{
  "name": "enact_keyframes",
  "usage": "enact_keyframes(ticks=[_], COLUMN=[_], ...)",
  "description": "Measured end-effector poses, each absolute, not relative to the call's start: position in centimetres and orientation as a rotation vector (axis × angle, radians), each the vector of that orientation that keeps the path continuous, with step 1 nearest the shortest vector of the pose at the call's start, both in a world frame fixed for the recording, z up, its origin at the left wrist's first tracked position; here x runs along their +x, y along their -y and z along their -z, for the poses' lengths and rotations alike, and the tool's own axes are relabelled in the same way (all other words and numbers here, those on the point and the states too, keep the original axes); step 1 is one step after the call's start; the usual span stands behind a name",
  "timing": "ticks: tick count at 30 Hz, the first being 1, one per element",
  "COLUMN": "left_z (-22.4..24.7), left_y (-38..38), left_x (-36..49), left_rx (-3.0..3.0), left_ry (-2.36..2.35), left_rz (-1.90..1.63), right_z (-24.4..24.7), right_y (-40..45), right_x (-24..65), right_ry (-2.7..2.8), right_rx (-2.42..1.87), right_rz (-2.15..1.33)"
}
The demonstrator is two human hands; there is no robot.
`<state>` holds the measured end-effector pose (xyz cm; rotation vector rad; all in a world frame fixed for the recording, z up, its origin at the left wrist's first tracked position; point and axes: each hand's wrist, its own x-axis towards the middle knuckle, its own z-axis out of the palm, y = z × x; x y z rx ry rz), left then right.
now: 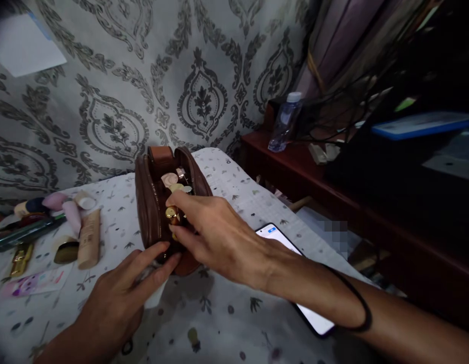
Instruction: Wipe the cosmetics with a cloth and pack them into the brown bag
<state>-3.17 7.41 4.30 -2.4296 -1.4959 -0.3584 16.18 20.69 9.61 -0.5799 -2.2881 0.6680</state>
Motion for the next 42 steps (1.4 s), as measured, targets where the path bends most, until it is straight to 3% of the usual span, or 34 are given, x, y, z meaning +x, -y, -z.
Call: enact_keyframes(ticks=[8,14,19,42], left_z=[-4.9,-8.4,-10.8,-11.9], left_y=[-7.8,-10.2,-11.6,-11.8], left_x=[-2.1,0.5,1.3,1.6], left_rx=[-2.503,-2.724,-2.842,-2.881], left_ry=[1.495,1.817,1.968,2.041], left_rz=[0.252,-0.385,-0.548,-0.683], right_z=[-9.8,-10.4,-11.2,-11.7], right_y=[-21.8,-21.7,-21.4,-22.8], right_x=[17.4,17.7,17.3,14.2], right_ry=[2.398,2.439,2.556,2.611], right_rx=[-0.596,-0.664,-0.739,-0.628], right_rz=[-0.616,-0.638,-0.580,-0.351])
